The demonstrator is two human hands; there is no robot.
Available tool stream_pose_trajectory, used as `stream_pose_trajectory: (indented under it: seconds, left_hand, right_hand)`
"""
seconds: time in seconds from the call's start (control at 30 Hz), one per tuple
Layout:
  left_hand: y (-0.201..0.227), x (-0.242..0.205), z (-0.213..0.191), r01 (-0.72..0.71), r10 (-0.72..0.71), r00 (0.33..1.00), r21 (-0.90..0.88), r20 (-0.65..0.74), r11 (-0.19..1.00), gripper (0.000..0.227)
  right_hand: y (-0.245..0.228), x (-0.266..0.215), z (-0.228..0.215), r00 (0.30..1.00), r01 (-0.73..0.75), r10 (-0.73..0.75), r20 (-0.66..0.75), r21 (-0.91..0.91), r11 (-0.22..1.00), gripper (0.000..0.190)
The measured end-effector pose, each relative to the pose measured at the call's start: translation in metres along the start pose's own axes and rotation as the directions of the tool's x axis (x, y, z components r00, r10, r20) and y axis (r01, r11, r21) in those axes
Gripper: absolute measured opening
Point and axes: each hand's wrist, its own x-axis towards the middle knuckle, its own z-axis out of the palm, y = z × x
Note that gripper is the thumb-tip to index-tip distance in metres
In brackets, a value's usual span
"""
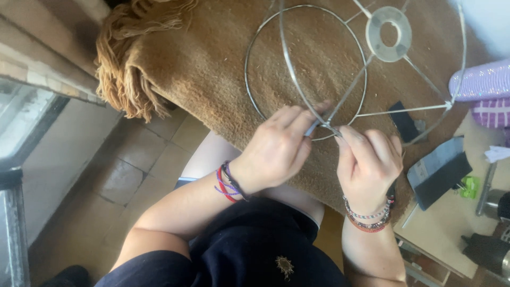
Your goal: Sanding the wires of a metal lampshade frame with a small piece of sandpaper to prepare the surface.
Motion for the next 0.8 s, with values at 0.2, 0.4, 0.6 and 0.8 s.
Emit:
stream_pose_trajectory:
  seconds: [0.2,0.4,0.6,0.8]
  left_hand:
    - [0.027,0.001,0.001,0.005,-0.007,1.000,0.069,0.029,0.998,0.049]
    - [0.032,-0.023,0.009,0.023,-0.058,0.997,0.477,0.058,0.878,0.049]
    - [0.018,-0.018,-0.001,0.060,-0.053,0.998,0.400,-0.026,0.914,0.036]
    - [0.031,-0.018,0.016,-0.059,0.023,0.997,0.581,0.069,0.812,0.041]
  right_hand:
    - [-0.001,-0.004,0.002,1.000,-0.015,0.014,-0.007,-0.034,0.999,0.021]
    - [-0.013,-0.003,-0.009,0.987,-0.115,0.119,0.105,-0.044,0.992,0.028]
    - [-0.014,-0.001,-0.010,0.990,-0.107,0.108,0.087,-0.015,0.994,0.025]
    - [-0.011,-0.005,-0.008,0.991,-0.110,0.114,0.074,-0.049,0.993,0.025]
